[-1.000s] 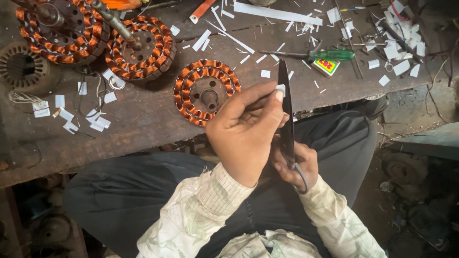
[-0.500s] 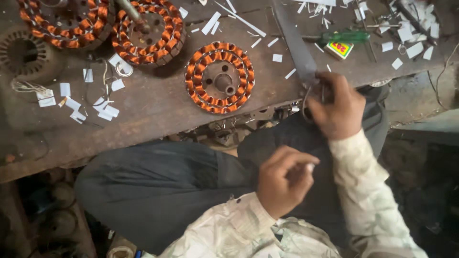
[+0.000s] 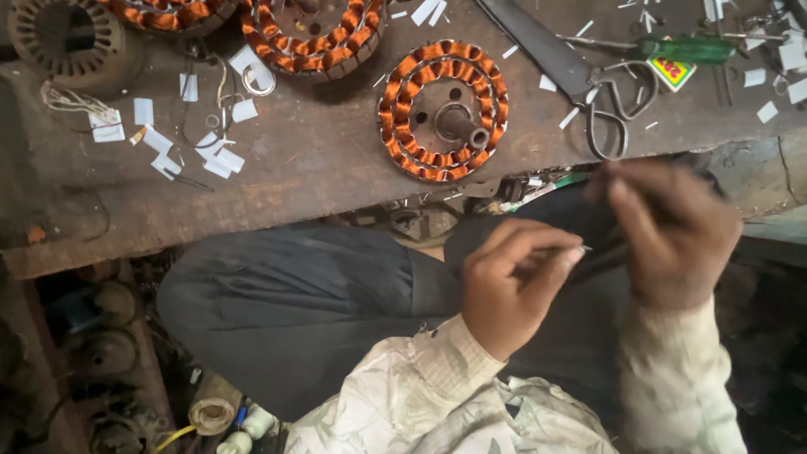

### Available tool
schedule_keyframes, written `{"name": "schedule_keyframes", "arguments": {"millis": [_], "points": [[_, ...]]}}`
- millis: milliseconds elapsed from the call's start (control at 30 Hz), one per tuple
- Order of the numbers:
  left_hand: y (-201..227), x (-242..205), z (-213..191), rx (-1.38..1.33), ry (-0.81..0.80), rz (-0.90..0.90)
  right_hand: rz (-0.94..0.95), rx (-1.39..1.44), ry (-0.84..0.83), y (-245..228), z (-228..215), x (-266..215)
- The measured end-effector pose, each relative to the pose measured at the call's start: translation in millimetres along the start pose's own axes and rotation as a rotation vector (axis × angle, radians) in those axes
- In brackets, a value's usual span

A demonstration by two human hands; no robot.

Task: The person sits cross-legged on the floor and assembles a motor stator by inserting small white insulating pieces into the copper windings. They use a metal rod to press the pieces into place and scissors to cut a strip of white material into smaller pieces for insertion.

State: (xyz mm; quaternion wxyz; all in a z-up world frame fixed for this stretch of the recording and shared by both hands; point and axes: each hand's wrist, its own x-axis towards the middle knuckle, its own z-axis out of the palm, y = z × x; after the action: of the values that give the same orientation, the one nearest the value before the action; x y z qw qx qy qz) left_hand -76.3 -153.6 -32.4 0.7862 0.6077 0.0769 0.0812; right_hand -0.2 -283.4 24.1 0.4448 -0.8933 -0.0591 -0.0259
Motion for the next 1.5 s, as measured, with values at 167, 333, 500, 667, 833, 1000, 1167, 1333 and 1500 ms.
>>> {"name": "schedule_keyframes", "arguments": {"millis": [167, 333, 500, 667, 833, 1000, 1167, 1333, 1500], "points": [[-17, -3, 3, -0.32, 0.094, -0.222, -0.074, 0.171, -0.179, 17, 7, -41], [-36, -12, -10, -0.25, 0.092, -0.222, 0.135, 0.371, -0.166, 47, 24, -57], [-45, -22, -30, -0.086, 0.16, -0.133, 0.205, 0.557, -0.13, 53, 32, -64], [-48, -21, -45, -0.258, 0.43, -0.384, 0.259, 0.555, -0.059, 51, 32, -70], [-22, -3, -49, -0.34, 0.17, -0.611, 0.128, 0.457, -0.137, 42, 37, -76], [41, 25, -65, -0.198, 0.09, -0.386, 0.109, 0.429, -0.221, 35, 49, -73], [104, 62, -109, -0.068, -0.056, 0.145, 0.215, 0.462, -0.246, 15, 74, -52], [61, 117, -123, 0.057, 0.197, 0.365, 0.303, 0.67, -0.167, 13, 93, -31], [27, 118, -128, 0.607, 0.139, 0.407, 0.465, 0.922, -0.137, 30, 94, -23]]}}
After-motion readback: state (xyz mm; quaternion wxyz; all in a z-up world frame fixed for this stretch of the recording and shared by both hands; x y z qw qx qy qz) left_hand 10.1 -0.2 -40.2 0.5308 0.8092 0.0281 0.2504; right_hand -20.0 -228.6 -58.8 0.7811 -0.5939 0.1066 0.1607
